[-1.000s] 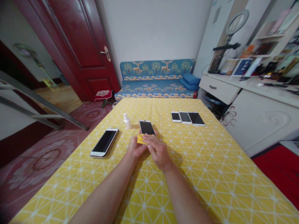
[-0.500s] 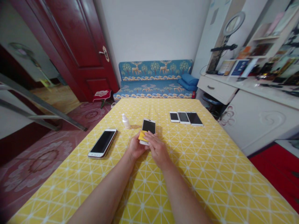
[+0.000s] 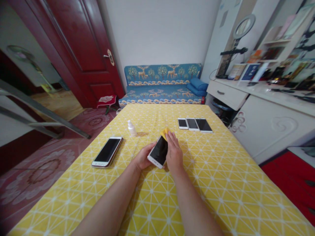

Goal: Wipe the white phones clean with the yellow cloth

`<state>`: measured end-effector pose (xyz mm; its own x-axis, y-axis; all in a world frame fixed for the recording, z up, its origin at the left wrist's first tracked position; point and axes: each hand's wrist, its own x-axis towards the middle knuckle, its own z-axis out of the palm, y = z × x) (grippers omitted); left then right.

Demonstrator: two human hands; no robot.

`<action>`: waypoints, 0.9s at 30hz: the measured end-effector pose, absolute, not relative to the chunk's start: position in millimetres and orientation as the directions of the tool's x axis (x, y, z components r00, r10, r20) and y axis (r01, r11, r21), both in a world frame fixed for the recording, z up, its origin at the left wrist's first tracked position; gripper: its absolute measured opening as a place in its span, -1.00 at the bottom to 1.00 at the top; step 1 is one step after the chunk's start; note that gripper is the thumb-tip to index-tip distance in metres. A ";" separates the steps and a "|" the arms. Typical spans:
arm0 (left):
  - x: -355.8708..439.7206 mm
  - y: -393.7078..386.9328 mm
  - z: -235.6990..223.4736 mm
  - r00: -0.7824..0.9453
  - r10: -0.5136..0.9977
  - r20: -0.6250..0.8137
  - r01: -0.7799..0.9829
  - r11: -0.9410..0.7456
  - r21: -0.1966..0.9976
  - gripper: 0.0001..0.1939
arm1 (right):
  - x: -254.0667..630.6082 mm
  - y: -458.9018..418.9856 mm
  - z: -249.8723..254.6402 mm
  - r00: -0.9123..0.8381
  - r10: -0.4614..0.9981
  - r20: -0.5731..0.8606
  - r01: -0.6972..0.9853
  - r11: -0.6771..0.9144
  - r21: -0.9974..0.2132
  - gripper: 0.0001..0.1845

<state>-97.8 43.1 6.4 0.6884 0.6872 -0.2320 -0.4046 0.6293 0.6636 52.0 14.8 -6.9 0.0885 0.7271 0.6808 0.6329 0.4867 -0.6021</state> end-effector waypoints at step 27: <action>-102.3 49.8 12.5 0.306 0.952 0.000 -0.745 0.240 0.623 -0.53 | 38.1 9.3 -15.8 -0.019 0.807 0.590 0.600 0.482 -0.639 -0.49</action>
<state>-102.3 49.8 12.5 0.3061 0.9520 -0.0004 -0.7447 0.2397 0.6229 38.1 9.3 -15.8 -0.0190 0.8070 0.5902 0.5996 0.4816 -0.6392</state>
